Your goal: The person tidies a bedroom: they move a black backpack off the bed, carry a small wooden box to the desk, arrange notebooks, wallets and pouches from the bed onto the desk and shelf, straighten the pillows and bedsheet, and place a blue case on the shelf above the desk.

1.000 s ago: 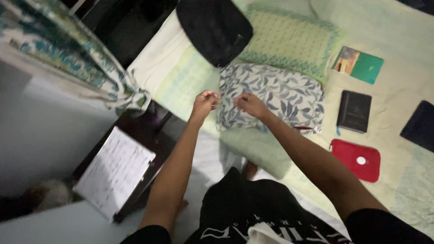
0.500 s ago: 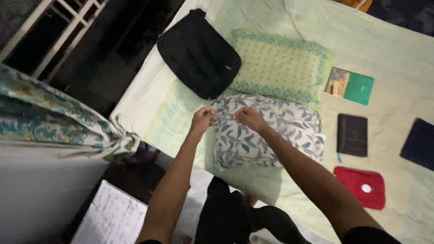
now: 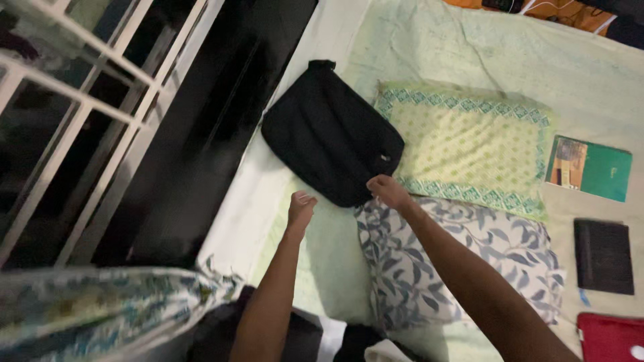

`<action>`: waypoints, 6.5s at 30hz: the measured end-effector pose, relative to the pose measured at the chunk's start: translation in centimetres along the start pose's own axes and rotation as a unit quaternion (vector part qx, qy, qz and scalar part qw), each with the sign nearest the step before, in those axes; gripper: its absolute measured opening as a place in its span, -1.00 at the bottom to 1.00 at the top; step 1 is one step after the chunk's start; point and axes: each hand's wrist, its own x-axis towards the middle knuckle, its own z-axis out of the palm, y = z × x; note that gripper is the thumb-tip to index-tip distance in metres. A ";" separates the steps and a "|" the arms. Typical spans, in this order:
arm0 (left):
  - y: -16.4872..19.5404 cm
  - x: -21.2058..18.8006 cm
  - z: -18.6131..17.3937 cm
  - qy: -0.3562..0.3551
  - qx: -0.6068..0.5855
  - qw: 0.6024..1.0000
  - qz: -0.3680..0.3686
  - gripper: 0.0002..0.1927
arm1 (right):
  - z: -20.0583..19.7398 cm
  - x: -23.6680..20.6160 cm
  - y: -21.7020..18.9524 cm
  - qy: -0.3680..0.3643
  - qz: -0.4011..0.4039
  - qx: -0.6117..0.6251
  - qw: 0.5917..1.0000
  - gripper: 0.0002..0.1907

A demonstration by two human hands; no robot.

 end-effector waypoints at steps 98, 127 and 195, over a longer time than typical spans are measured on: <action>-34.4 -76.0 -19.1 0.645 -0.129 0.749 -0.081 -0.43 | 53.2 -42.8 -6.7 -0.266 -0.250 -0.386 0.847 -0.16; -51.8 -66.4 -31.2 0.610 -0.367 0.687 -0.148 -0.35 | 89.2 -42.9 -5.3 -0.474 -0.450 -0.452 0.607 -0.48; -47.9 -83.9 22.4 0.644 -0.275 0.505 -0.505 -0.60 | 48.0 -85.0 20.8 -0.725 -0.540 -0.341 -0.258 -0.50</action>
